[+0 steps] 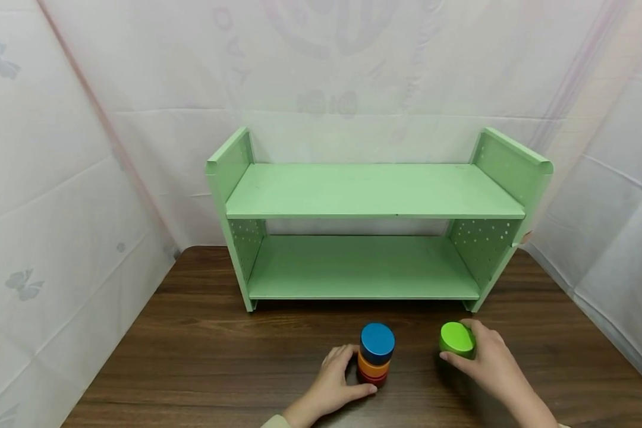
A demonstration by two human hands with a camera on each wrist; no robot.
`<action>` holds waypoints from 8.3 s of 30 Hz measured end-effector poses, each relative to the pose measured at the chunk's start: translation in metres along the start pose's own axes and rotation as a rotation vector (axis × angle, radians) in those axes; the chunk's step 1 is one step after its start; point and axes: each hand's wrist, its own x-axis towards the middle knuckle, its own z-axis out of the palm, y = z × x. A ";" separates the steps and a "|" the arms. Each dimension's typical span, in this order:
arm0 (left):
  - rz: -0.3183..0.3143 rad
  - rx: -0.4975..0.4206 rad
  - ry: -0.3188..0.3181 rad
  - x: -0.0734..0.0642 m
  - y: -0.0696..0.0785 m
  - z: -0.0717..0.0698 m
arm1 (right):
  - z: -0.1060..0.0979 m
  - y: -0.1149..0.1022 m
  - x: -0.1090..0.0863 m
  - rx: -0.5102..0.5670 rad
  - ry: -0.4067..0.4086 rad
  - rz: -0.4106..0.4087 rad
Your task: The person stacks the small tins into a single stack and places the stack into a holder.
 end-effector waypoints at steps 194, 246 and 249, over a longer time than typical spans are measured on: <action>0.042 0.051 0.018 0.001 -0.002 0.000 | 0.007 -0.124 0.013 0.120 -0.140 -0.189; 0.073 0.063 0.035 0.001 -0.002 0.000 | 0.021 -0.093 0.008 0.098 -0.231 -0.211; 0.053 0.051 0.011 0.001 -0.001 0.001 | 0.022 -0.091 0.007 0.099 -0.238 -0.207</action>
